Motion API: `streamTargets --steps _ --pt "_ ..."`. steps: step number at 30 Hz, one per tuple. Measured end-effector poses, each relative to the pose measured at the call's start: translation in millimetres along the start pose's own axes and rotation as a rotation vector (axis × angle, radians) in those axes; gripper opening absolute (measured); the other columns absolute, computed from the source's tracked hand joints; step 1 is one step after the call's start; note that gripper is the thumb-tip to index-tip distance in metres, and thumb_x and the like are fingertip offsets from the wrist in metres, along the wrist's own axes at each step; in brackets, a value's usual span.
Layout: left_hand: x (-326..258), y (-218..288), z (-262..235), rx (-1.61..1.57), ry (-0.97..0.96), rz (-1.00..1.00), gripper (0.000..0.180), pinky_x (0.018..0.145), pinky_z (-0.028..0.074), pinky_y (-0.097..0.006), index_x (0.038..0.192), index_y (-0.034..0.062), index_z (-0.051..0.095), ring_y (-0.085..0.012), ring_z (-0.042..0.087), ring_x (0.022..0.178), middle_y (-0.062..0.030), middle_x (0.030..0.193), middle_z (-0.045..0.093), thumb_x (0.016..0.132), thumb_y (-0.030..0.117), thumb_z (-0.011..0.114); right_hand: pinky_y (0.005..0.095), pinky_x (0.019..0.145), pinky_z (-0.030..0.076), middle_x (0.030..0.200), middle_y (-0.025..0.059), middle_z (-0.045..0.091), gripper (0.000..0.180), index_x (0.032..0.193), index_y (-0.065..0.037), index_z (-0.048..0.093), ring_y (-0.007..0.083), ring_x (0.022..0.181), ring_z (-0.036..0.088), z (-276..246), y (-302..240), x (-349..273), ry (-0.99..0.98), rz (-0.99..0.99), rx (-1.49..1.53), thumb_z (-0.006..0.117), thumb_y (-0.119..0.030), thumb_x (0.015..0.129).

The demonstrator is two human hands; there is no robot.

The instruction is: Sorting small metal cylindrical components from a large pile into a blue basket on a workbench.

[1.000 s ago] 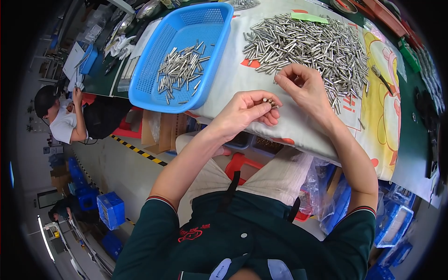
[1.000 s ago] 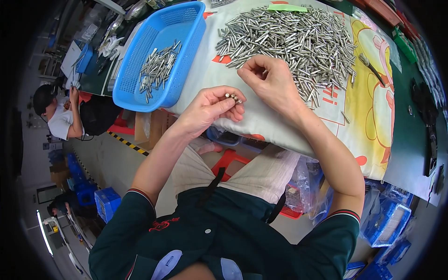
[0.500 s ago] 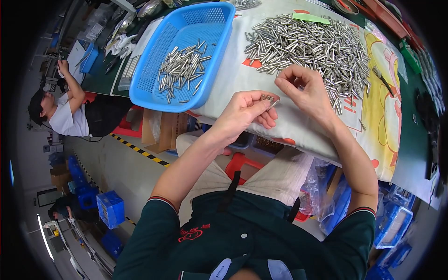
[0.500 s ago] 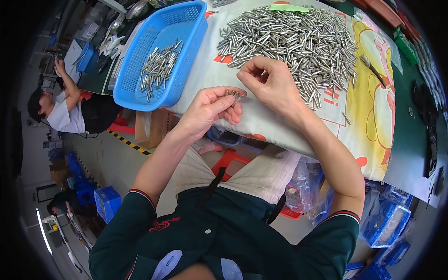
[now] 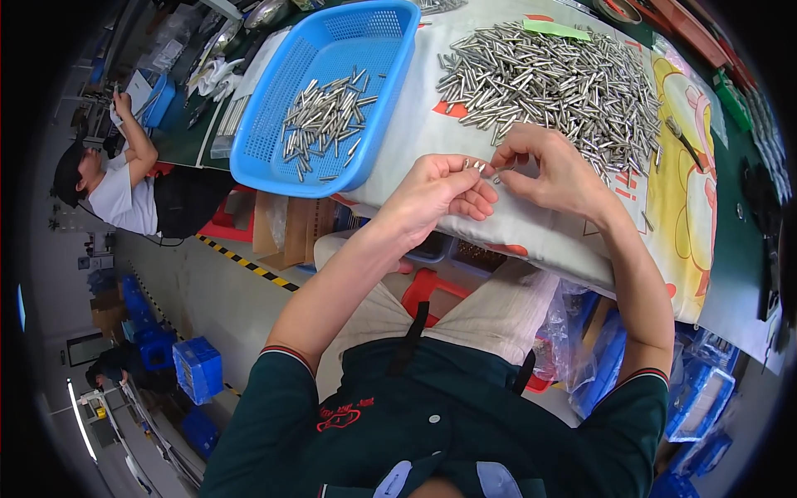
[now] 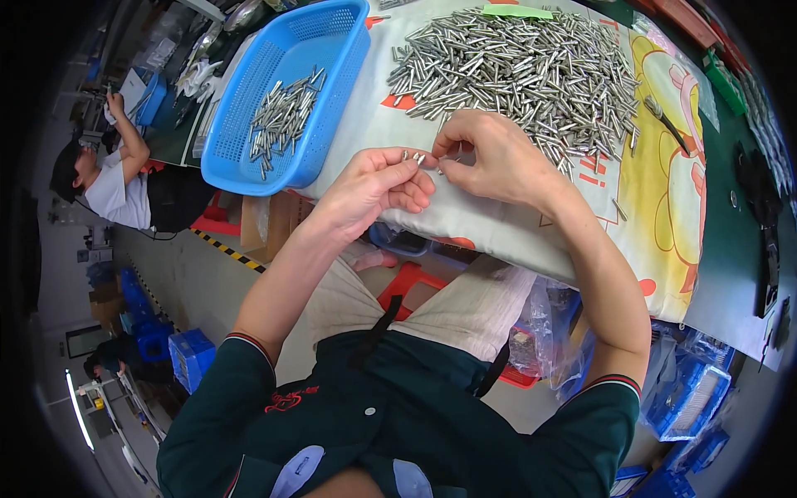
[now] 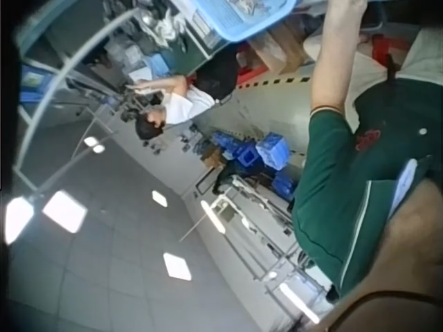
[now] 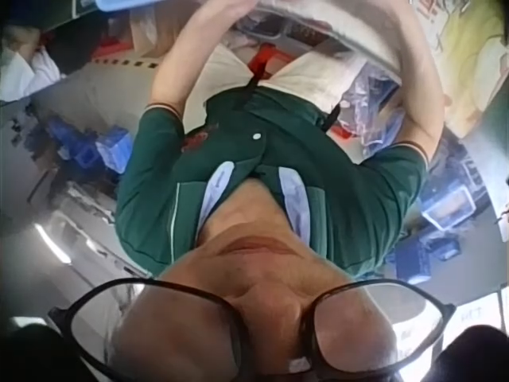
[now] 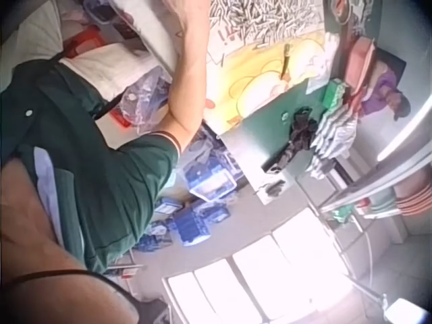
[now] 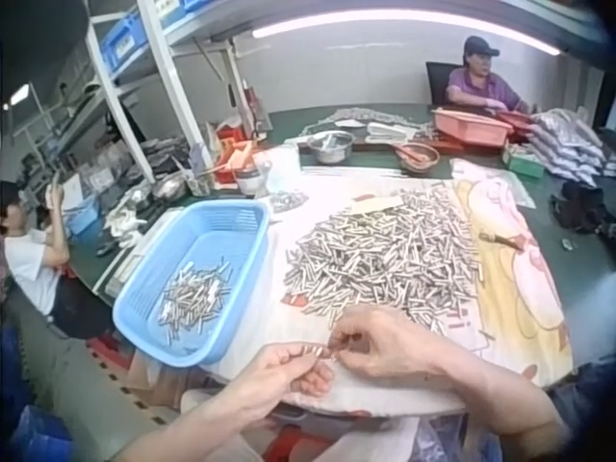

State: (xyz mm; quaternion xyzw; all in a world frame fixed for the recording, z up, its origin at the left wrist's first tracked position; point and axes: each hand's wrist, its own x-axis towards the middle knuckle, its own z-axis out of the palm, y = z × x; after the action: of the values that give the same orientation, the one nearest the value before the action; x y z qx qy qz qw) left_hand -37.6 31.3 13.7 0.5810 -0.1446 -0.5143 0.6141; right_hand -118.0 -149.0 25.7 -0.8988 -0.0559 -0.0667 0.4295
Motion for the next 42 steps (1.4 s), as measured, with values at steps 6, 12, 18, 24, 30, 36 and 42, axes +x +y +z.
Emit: streamTargets --steps 6,12,18,24,30,36,42 --pt "0 -1 1 0.006 -0.015 0.007 0.028 0.067 0.051 -0.022 0.112 -0.0053 0.052 -0.0104 0.061 0.070 -0.0079 0.084 0.062 0.094 0.015 0.044 0.0368 0.069 0.046 0.077 0.0102 0.056 0.014 0.078 -0.002 0.064 0.0283 0.078 0.056 0 7 -5 -0.016 -0.145 -0.268 0.062 -0.007 0.066" --pt "-1 -1 2 0.030 -0.007 0.024 0.028 0.067 0.051 -0.022 0.112 -0.0057 0.052 -0.0103 0.061 0.070 -0.0083 0.084 0.063 0.094 0.014 0.044 0.0365 0.061 0.045 0.072 0.0089 0.053 0.011 0.075 -0.001 0.061 0.0272 0.070 0.055 2 7 -5 -0.023 -0.210 -0.299 0.062 -0.006 0.065" --pt "0 2 5 0.018 0.004 0.033 0.027 0.072 0.052 -0.025 0.111 -0.0058 0.052 -0.0143 0.063 0.077 -0.0103 0.088 0.063 0.094 0.014 0.044 0.0375 0.061 0.047 0.067 0.0108 0.058 0.012 0.076 -0.001 0.060 0.0271 0.067 0.059 1 7 -2 0.110 0.021 -0.226 0.059 -0.008 0.066" --pt "7 1 19 -0.299 0.075 0.085 0.023 0.082 0.052 -0.033 0.107 -0.0058 0.049 -0.0208 0.063 0.086 -0.0146 0.096 0.061 0.094 0.012 0.043 0.0287 0.058 0.048 0.065 0.0092 0.059 0.020 0.088 0.001 0.063 0.0168 0.058 0.056 10 -7 1 0.291 0.081 0.127 0.057 -0.007 0.070" --pt "9 6 21 -0.351 -0.035 0.068 0.019 0.075 0.051 -0.028 0.105 -0.0001 0.051 -0.0134 0.059 0.082 -0.0062 0.089 0.059 0.094 0.012 0.043 0.0300 0.056 0.047 0.071 0.0112 0.060 0.012 0.078 0.001 0.064 0.0205 0.061 0.058 13 1 0 0.356 0.058 0.098 0.061 -0.010 0.074" --pt "-37 58 4 0.438 0.180 0.600 0.021 0.053 0.034 -0.016 0.105 0.0020 0.055 -0.0033 0.040 0.059 0.0028 0.072 0.048 0.094 0.008 0.040 0.0210 0.050 0.039 0.063 0.0007 0.058 0.013 0.080 0.002 0.064 0.0044 0.055 0.047 -8 7 3 0.635 0.112 0.286 0.062 -0.011 0.080" --pt "-45 88 -67 1.392 0.791 0.721 0.018 0.063 0.046 -0.037 0.101 0.0002 0.058 -0.0298 0.059 0.068 -0.0111 0.076 0.059 0.085 0.005 0.051 0.0191 0.049 0.037 0.060 -0.0025 0.055 0.015 0.082 0.002 0.064 0.0026 0.055 0.044 -12 16 7 0.644 0.132 0.279 0.061 -0.012 0.081"
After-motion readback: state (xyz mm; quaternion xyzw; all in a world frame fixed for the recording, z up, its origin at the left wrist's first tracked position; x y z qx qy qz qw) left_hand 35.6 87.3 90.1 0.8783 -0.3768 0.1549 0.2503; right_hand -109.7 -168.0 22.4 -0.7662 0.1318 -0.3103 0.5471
